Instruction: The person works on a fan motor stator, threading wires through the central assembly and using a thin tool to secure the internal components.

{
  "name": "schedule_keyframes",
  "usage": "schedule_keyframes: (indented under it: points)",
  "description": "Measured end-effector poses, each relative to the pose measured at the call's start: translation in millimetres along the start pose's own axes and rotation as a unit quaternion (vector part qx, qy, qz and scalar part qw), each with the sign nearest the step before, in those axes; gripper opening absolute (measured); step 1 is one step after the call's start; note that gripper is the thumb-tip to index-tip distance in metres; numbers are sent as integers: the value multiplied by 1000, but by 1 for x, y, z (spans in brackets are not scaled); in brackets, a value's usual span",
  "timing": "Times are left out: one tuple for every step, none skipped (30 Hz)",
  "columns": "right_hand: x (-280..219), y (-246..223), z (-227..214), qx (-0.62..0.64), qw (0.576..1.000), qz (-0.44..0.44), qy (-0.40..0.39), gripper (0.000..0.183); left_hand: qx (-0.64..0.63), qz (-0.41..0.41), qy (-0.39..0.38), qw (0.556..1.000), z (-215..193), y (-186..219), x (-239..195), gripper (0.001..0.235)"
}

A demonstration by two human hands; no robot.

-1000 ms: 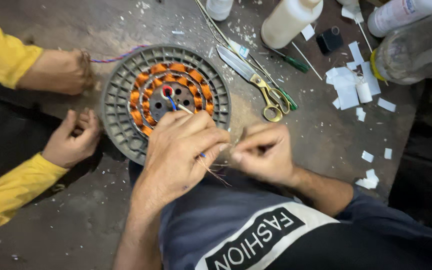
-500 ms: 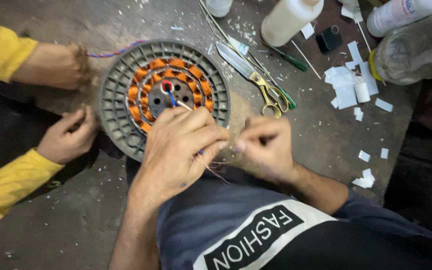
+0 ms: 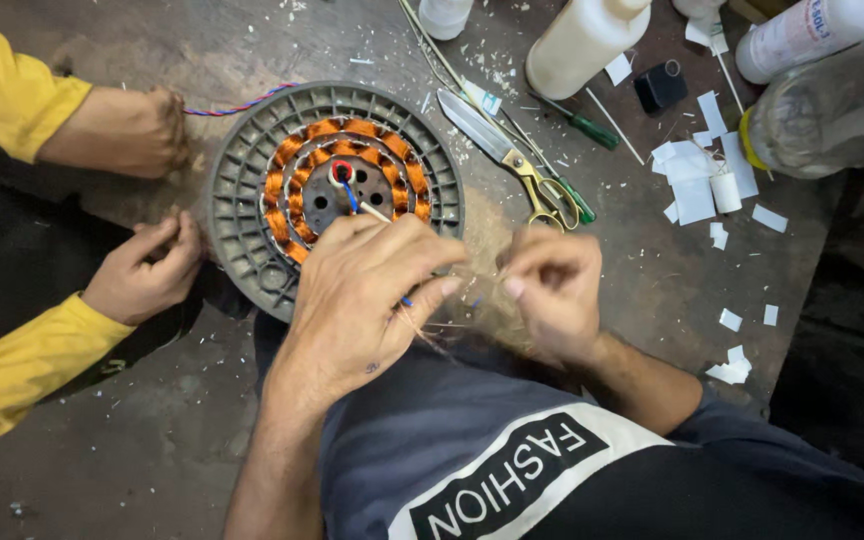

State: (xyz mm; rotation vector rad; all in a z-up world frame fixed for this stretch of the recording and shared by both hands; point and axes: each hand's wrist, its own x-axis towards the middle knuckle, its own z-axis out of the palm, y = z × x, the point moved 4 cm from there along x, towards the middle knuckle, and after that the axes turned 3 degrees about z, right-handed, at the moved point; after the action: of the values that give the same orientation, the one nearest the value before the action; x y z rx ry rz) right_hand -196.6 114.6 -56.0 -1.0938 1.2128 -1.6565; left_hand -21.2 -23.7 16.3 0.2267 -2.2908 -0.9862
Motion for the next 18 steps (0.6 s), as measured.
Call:
schedule_keyframes:
  points:
    - [10, 4, -2, 98, 995, 22, -5, 12, -3, -11, 10, 1000, 0, -1, 0, 13]
    - [18, 8, 0, 196, 980, 41, -11, 14, -4, -21, 19, 1000, 1, -1, -1, 12]
    - [23, 9, 5, 186, 981, 56, -28, 31, -5, -31, 28, 999, 1, -1, -1, 11]
    - [26, 9, 10, 176, 981, 72, -44, 49, -3, -33, 33, 999, 2, -2, -1, 11]
    - [28, 10, 13, 165, 980, 88, -60, 67, -2, -36, 38, 999, 3, -3, -1, 11]
    - [29, 8, 14, 115, 989, 67, -58, 60, -1, -40, 45, 998, 3, -4, -2, 11]
    - [29, 8, 14, 65, 995, 45, -55, 54, -3, -39, 47, 998, 4, -5, -2, 11]
    - [28, 7, 14, 14, 998, 24, -51, 48, -4, -39, 49, 998, 5, -5, -3, 10]
    - [27, 7, 11, -74, 997, 1, -29, 40, -6, -38, 51, 998, 5, -6, -4, 10]
    - [27, 5, 10, -161, 987, -23, -5, 33, 0, -39, 54, 998, 6, -6, -4, 10]
    - [28, 3, 9, -247, 968, -46, 20, 26, 6, -40, 58, 997, 6, -5, -4, 10]
    - [30, 1, 10, -246, 966, -75, 17, 22, 12, -40, 62, 997, 6, -4, -3, 10]
    - [32, 0, 13, -244, 964, -104, 13, 19, 11, -37, 63, 997, 6, -4, -3, 10]
    - [33, -3, 15, -243, 961, -131, 9, 16, 9, -36, 65, 997, 6, -3, -3, 10]
    - [34, -5, 16, -248, 959, -135, 7, 14, 7, -34, 66, 997, 6, -3, -3, 10]
    - [36, -6, 17, -253, 958, -139, 5, 13, 8, -33, 67, 997, 6, -3, -3, 10]
    - [37, -8, 18, -258, 956, -142, 4, 11, 8, -33, 68, 997, 6, -3, -2, 10]
    - [37, -8, 18, -263, 955, -132, 16, 10, 9, -33, 69, 997, 7, -3, -2, 10]
